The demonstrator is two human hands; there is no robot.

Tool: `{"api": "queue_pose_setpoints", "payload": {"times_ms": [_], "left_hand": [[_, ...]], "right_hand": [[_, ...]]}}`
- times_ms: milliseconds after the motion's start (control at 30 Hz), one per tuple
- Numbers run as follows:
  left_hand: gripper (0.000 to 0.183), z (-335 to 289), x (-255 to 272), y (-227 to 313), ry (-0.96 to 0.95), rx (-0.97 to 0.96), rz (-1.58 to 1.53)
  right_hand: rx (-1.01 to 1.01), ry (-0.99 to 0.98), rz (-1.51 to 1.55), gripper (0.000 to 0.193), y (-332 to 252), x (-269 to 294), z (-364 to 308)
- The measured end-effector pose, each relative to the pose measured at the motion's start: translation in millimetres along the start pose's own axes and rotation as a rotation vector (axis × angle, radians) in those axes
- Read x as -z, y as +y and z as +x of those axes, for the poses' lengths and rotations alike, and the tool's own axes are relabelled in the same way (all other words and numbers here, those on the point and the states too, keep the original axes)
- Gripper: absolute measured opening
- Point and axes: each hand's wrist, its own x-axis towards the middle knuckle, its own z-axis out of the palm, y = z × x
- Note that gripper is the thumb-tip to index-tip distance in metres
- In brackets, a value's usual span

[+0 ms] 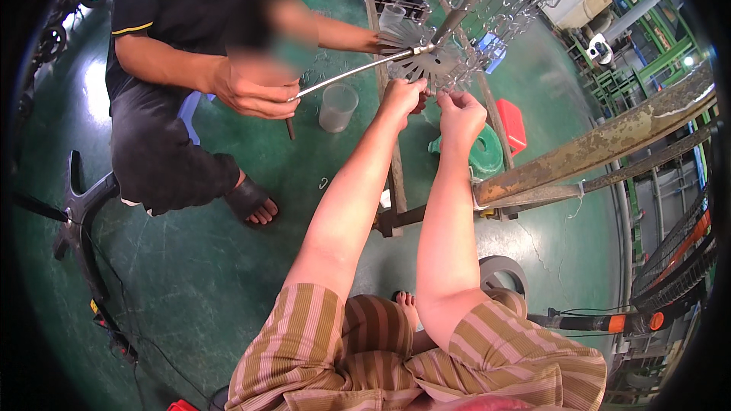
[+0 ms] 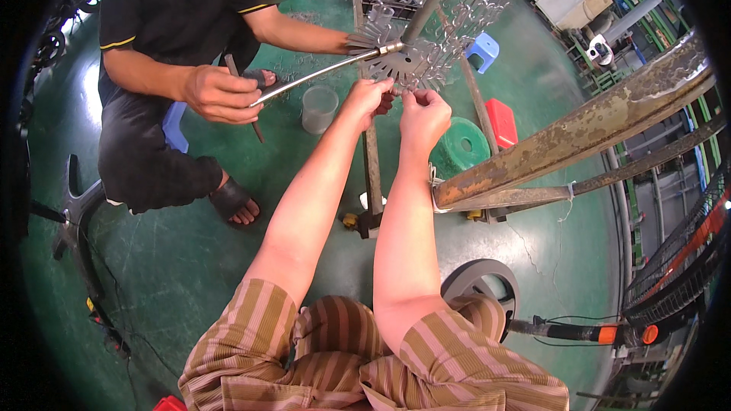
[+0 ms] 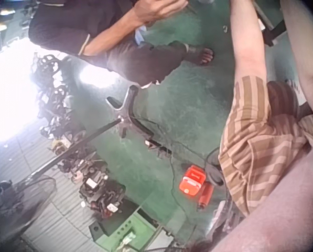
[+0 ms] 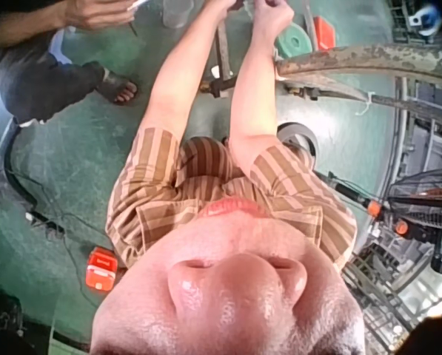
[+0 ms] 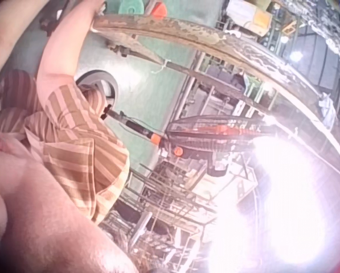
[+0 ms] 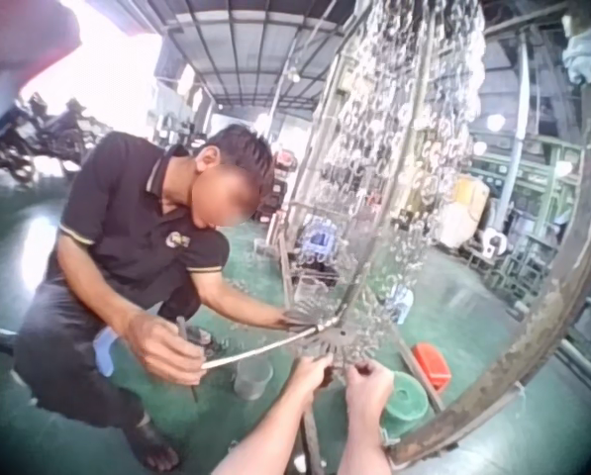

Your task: The person attaches small metal hooks and chains to a circular metal fixture using their hands and occasionally a thin metal rod. The person works while squatting on the floor alongside another worker in a fabrication shop.

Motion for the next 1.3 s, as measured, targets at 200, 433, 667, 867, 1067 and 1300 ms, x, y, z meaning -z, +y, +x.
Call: {"api": "queue_pose_setpoints", "payload": {"times_ms": [200, 433, 667, 867, 1067, 1300], "left_hand": [[0.027, -5, -2, 2, 0.002, 0.009, -0.007], [0.027, -5, 1, 1, -0.017, 0.003, -0.014], [0.025, -9, -1, 4, -0.028, 0.013, -0.057], [0.023, -7, -2, 3, -0.034, 0.025, -0.053], [0.025, -7, 1, 3, 0.006, 0.001, -0.062], [0.019, -14, -2, 7, -0.018, 0.021, -0.078]], "right_hand": [[0.018, 0.018, 0.012, 0.013, 0, 0, 0], [0.048, 0.032, -0.004, 0.012, -1, 0, -1], [0.059, 0.024, -0.007, 0.014, 3, -1, 3], [0.027, 0.012, -0.015, 0.014, 2, -2, 4], [0.051, 0.024, -0.047, 0.013, -3, -3, 1], [0.036, -0.007, -0.093, 0.019, -11, 0, 0]]}}
